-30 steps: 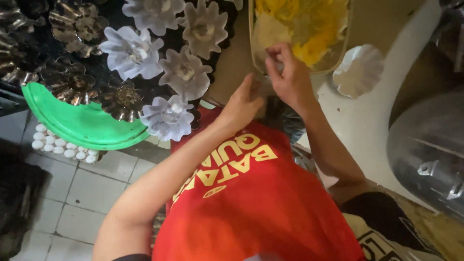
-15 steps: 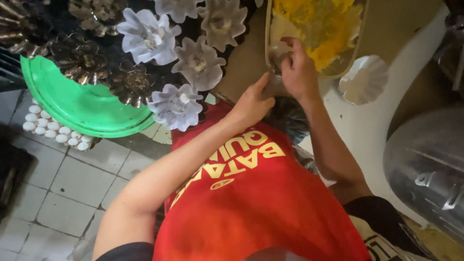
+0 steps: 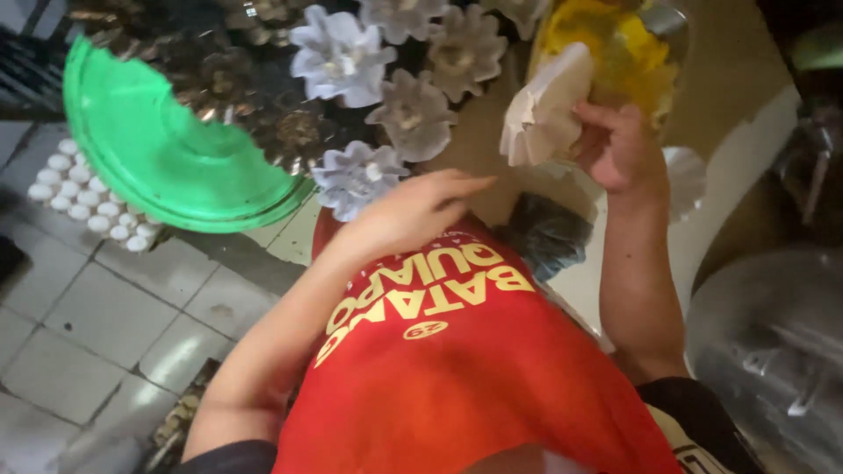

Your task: Placing individual paper liners into metal baking molds on a production tray.

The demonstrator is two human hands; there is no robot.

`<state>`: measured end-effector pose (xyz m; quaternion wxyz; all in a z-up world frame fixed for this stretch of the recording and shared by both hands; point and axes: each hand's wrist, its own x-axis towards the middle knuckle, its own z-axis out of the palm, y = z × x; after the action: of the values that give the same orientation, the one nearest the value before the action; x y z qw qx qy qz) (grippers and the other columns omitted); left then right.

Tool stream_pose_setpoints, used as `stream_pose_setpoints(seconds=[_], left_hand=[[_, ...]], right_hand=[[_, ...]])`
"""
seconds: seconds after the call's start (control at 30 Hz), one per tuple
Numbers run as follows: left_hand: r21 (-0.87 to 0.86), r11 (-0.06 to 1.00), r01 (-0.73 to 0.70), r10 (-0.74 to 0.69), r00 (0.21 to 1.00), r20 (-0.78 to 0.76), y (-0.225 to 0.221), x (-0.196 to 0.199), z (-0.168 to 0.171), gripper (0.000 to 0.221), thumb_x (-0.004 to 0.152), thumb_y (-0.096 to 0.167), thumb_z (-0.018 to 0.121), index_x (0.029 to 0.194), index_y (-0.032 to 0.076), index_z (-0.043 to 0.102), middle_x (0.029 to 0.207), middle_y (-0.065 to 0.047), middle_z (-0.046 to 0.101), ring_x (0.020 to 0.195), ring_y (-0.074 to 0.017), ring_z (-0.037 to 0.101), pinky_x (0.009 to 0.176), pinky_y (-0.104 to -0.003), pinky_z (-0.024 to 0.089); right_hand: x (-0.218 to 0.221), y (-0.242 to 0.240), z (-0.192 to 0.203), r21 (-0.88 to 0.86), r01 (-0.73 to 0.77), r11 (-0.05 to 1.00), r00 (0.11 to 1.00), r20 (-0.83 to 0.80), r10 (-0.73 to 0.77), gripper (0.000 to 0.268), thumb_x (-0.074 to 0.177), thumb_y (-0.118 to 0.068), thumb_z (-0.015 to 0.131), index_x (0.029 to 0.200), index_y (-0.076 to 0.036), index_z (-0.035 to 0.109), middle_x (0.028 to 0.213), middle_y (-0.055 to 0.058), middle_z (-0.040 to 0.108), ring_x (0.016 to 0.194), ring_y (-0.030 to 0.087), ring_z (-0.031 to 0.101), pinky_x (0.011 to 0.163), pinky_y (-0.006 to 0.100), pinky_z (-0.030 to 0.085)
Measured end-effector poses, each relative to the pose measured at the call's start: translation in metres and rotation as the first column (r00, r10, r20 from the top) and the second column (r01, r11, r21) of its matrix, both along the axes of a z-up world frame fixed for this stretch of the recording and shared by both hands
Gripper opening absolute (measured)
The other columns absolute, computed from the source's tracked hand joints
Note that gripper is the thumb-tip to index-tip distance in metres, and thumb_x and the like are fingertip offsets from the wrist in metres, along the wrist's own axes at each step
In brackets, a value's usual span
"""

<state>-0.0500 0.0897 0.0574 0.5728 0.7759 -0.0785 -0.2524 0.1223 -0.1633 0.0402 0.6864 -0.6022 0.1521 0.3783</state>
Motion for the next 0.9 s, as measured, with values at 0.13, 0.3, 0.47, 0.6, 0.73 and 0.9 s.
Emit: stream_pose_setpoints(seconds=[0.13,0.3,0.47,0.6,0.73,0.9], left_hand=[[-0.107,0.831,-0.546,0.555,0.8,0.229,0.082,-0.071,0.023,0.05,0.087,-0.007,0.045,0.135,0.002,0.056,0.133,-0.021,0.059,0.126,-0.0355,0.053,0.109,-0.045,0.039],[0.073,0.526,-0.847,0.722,0.49,0.489,0.117,-0.128,0.055,0.055,0.093,-0.019,0.04,0.141,0.005,0.051,0.137,-0.018,0.057,0.131,-0.0307,0.054,0.113,-0.039,0.042],[0.256,0.553,-0.793,0.53,0.571,0.627,0.109,-0.129,0.029,0.055,0.087,-0.022,0.054,0.138,0.0,0.056,0.145,-0.023,0.048,0.138,-0.0412,0.041,0.117,-0.053,0.038],[0.426,0.505,-0.751,0.446,0.65,0.616,0.106,-0.131,-0.003,0.063,0.079,-0.018,0.06,0.139,0.003,0.058,0.149,-0.018,0.043,0.141,-0.0357,0.031,0.111,-0.053,0.043],[0.449,0.474,-0.758,0.44,0.645,0.625,0.108,-0.13,-0.006,0.052,0.084,-0.016,0.066,0.132,0.005,0.063,0.145,-0.018,0.049,0.14,-0.0361,0.032,0.109,-0.059,0.044],[0.459,0.512,-0.726,0.378,0.67,0.639,0.118,-0.116,-0.005,0.034,0.085,-0.004,0.071,0.118,0.007,0.071,0.129,-0.015,0.066,0.131,-0.0358,0.048,0.107,-0.055,0.041]], right_hand=[[-0.034,0.073,0.036,0.013,-0.101,0.995,0.953,0.287,0.093,0.01,0.094,-0.003,0.063,0.103,-0.008,0.063,0.096,-0.001,0.064,0.093,0.014,0.065,0.085,0.027,0.054],[-0.084,0.163,0.049,-0.396,-0.476,0.785,0.143,0.846,0.513,0.027,0.097,0.014,0.047,0.118,0.003,0.06,0.116,0.018,0.062,0.109,0.028,0.06,0.099,0.034,0.045],[-0.095,0.216,0.005,-0.747,-0.381,0.545,-0.65,0.636,0.417,0.021,0.095,0.011,0.065,0.113,0.002,0.072,0.13,0.019,0.068,0.125,0.032,0.062,0.115,0.044,0.036],[-0.105,0.184,0.028,-0.779,-0.4,0.484,-0.547,0.626,0.556,0.045,0.092,0.023,0.068,0.134,0.009,0.058,0.144,0.029,0.048,0.138,0.039,0.042,0.12,0.052,0.035],[-0.095,0.059,0.019,-0.931,-0.175,0.32,-0.177,0.349,0.92,0.024,0.094,-0.007,0.06,0.116,0.001,0.06,0.11,0.024,0.057,0.103,0.041,0.053,0.088,0.05,0.043],[-0.106,-0.065,-0.047,-0.866,-0.288,-0.408,0.362,-0.493,0.791,0.061,0.08,-0.023,0.073,0.129,0.001,0.048,0.126,0.026,0.045,0.11,0.048,0.057,0.089,0.057,0.05]])
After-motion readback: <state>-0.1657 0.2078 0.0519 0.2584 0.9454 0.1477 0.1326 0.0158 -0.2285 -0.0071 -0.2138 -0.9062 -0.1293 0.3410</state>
